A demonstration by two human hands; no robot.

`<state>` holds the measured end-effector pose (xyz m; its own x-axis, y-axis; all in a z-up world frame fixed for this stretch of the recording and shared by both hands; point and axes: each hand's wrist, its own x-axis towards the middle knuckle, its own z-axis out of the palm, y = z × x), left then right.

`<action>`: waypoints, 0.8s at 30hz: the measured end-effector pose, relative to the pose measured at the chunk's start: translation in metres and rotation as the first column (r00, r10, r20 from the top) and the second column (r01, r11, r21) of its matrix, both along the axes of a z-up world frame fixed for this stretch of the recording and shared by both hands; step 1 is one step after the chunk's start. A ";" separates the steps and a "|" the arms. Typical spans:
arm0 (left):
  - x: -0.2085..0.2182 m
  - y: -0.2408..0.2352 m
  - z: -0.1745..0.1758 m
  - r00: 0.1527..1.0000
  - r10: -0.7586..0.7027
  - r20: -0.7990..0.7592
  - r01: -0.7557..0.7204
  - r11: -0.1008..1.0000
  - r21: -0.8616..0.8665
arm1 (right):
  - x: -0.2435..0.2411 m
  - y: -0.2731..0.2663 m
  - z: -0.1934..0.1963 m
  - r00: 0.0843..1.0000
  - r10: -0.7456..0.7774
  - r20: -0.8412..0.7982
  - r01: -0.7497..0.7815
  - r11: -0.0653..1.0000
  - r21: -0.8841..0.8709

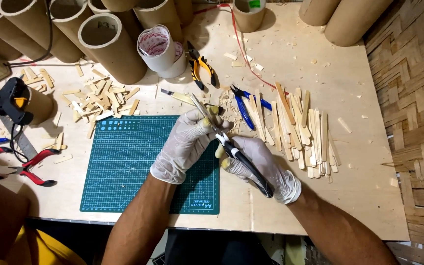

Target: Assembling a structure from small wooden sticks by cutting them to size and gluing them together.

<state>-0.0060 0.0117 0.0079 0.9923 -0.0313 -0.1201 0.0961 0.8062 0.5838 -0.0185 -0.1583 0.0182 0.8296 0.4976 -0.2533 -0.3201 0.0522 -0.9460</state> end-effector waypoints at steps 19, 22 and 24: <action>0.007 0.005 -0.024 0.998 -0.016 0.062 0.018 0.999 -0.029 | 0.002 -0.004 0.011 0.998 0.029 0.058 -0.025 0.997 -0.070; 0.006 0.007 -0.019 0.998 -0.012 0.067 0.014 1.000 -0.025 | 0.001 -0.002 0.020 0.996 0.073 0.049 -0.071 0.996 -0.048; 0.004 0.008 -0.013 0.995 -0.035 0.095 0.038 0.999 -0.032 | -0.005 -0.003 0.032 0.993 0.028 -0.114 -0.026 0.999 0.019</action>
